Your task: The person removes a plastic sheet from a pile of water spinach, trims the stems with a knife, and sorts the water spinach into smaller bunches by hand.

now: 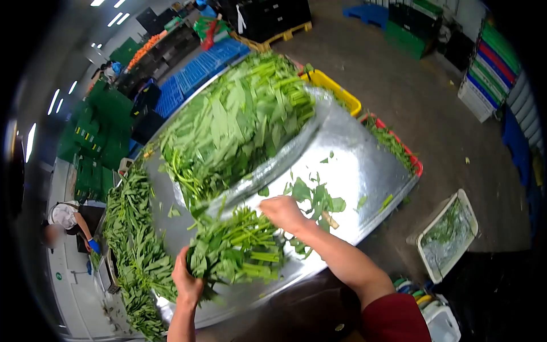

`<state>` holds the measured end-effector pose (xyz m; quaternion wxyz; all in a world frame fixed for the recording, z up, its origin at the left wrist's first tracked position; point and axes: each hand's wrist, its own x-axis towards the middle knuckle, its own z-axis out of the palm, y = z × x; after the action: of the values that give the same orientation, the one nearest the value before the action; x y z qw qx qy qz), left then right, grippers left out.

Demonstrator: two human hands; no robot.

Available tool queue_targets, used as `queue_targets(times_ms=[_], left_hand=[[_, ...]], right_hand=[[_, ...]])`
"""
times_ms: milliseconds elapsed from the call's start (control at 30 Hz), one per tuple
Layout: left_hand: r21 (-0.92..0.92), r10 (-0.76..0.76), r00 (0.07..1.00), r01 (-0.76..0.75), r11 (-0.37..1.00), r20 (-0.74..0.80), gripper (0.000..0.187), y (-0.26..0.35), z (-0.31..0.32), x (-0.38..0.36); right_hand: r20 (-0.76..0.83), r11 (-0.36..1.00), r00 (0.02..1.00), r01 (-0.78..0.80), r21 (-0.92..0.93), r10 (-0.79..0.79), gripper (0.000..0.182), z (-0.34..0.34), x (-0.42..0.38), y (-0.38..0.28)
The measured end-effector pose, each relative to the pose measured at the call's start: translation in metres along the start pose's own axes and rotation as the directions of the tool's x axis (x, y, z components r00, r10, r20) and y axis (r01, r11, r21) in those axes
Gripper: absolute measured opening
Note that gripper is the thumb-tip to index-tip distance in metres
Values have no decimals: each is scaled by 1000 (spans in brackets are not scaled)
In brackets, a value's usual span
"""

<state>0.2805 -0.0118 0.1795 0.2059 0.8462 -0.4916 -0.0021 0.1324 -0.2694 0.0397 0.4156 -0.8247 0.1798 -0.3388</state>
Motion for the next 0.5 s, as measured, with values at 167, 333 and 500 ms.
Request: queue_targets(times_ms=[167, 333, 500], left_hand=[[-103, -40, 997, 34, 994, -58, 57, -13, 3, -10], [-138, 22, 1000, -24, 990, -20, 56, -17, 15, 1], [-101, -49, 999, 48, 994, -5, 55, -27, 16, -15]], right_hand=[[346, 430, 615, -765, 480, 709, 48, -37, 12, 27], [560, -657, 680, -696, 290, -473, 65, 17, -6, -3], [509, 67, 577, -701, 710, 638, 33, 2, -4, 16]])
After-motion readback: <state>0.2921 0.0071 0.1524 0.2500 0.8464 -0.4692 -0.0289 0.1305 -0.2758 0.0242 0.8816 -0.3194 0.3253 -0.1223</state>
